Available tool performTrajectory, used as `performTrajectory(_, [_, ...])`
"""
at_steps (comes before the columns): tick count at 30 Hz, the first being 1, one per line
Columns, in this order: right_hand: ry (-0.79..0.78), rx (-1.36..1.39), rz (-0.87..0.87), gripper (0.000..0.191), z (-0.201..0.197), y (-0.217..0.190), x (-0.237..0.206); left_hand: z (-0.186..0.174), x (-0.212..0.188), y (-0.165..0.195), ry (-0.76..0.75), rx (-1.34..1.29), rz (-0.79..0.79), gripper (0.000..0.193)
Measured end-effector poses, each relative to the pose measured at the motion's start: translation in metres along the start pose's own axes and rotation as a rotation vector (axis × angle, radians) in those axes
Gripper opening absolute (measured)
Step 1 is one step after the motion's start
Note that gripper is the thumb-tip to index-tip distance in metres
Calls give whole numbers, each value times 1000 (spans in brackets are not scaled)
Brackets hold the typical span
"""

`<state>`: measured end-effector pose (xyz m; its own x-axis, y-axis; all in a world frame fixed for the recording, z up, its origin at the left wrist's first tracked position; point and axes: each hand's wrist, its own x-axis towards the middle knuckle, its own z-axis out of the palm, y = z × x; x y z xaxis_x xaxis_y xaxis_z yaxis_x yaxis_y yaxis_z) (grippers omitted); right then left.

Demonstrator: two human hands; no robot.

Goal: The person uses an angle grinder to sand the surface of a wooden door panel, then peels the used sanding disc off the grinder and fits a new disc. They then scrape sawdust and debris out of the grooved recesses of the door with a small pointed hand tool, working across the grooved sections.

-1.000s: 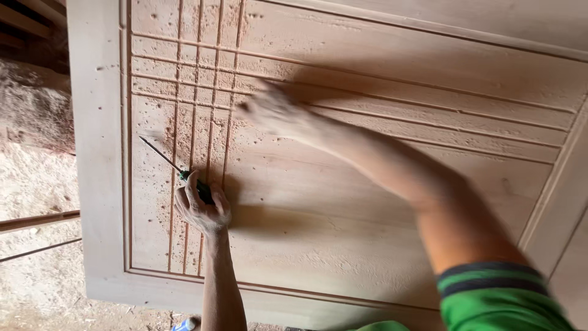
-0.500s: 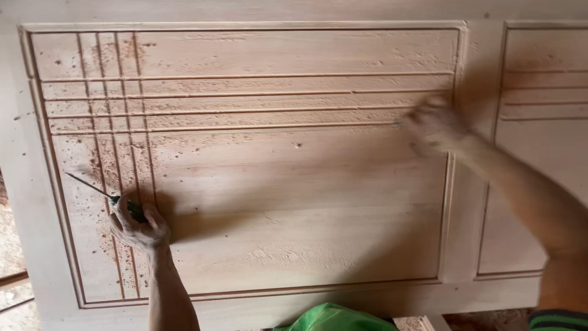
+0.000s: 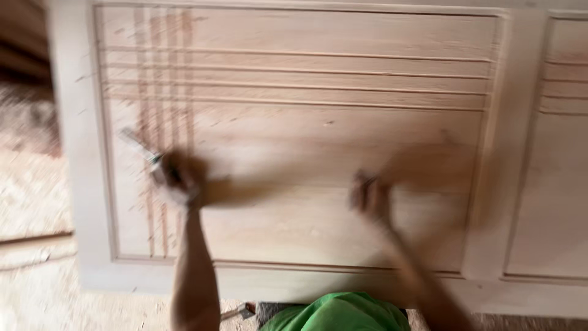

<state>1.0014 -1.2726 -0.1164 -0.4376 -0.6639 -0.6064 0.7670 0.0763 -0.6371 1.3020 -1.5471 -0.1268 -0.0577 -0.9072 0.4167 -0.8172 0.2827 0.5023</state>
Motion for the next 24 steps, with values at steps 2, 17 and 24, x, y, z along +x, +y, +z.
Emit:
performTrajectory(2, [-192, -609, -221, 36, 52, 66, -26, -3, 0, -18, -8, -29, 2, 43])
performTrajectory(17, [151, -1556, -565, 17, 247, 300, -76, -29, 87, -249, -218, -187, 309, 46])
performTrajectory(24, [287, -1643, -672, 13, 308, 375, -109, -13, 142, -280, -224, -101, 343, 38])
